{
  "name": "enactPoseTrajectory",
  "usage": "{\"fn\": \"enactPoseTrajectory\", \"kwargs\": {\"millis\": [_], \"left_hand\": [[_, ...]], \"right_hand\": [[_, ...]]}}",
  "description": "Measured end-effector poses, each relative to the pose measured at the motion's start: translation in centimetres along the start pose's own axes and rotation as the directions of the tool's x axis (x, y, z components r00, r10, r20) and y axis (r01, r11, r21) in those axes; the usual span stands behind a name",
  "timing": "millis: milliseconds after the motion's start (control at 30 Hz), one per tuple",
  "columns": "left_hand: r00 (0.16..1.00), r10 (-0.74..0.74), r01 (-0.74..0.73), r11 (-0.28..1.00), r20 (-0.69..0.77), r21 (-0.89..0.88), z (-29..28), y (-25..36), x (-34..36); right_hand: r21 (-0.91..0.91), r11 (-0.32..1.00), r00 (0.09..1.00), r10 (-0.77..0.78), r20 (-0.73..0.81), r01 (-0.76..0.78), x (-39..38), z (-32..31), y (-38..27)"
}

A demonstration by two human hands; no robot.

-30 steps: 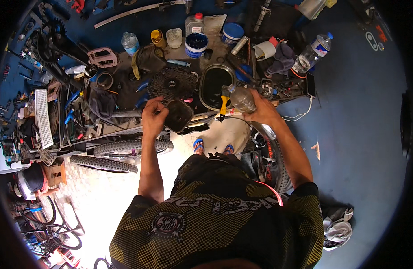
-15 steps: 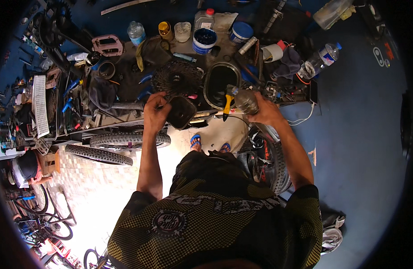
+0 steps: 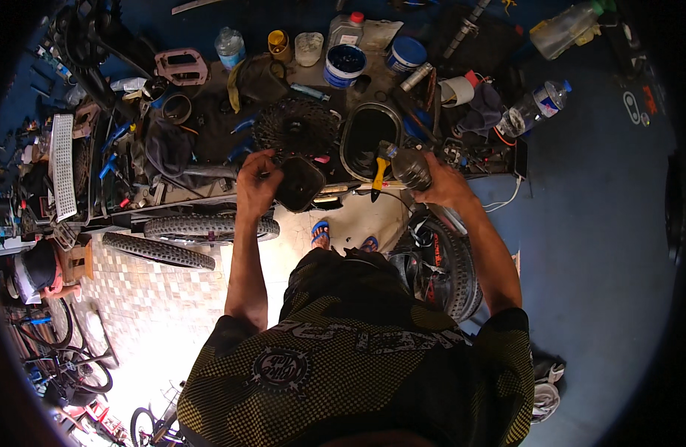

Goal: The person removes a bicycle tire from a wheel using tire levers, inspects the rim and tire, then re-seats the tire onto the rim. The person later cleans a bicycle cassette with a brush and liquid at a workbench.

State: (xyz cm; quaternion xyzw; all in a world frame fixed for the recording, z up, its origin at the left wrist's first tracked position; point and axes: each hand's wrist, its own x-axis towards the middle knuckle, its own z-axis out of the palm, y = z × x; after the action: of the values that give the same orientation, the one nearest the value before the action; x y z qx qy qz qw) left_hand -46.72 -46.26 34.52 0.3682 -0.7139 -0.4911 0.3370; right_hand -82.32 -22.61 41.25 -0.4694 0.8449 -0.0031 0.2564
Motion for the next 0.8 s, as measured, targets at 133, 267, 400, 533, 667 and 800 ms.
{"fn": "enactPoseTrajectory", "kwargs": {"millis": [133,267,400,533,667,800], "left_hand": [[1.0,-0.004,0.004,1.0,-0.013,0.014,-0.1,0.2,0.0],[1.0,-0.002,0.002,0.999,-0.003,0.032,-0.1,0.5,0.0],[1.0,0.02,-0.02,0.999,-0.005,0.047,-0.3,-0.2,0.1],[1.0,-0.012,0.013,0.999,-0.017,0.04,-0.2,0.0,0.1],[0.999,-0.035,0.036,0.999,-0.019,0.024,-0.3,0.5,0.1],[0.999,-0.032,0.033,0.999,-0.02,0.041,-0.4,0.6,0.1]], "right_hand": [[0.0,1.0,0.998,0.023,0.053,-0.023,0.1,-0.9,-0.8],[-0.01,1.0,0.999,0.001,0.036,-0.001,0.2,-0.7,-0.2],[-0.019,1.0,0.998,0.025,0.061,-0.024,0.1,-1.6,-1.4],[-0.03,0.999,0.998,0.02,0.063,-0.018,0.4,-1.4,-0.8],[-0.044,0.999,0.999,0.012,0.041,-0.011,0.5,-1.2,-0.7],[-0.046,0.999,0.998,0.011,0.056,-0.009,0.3,-2.0,-1.5]]}}
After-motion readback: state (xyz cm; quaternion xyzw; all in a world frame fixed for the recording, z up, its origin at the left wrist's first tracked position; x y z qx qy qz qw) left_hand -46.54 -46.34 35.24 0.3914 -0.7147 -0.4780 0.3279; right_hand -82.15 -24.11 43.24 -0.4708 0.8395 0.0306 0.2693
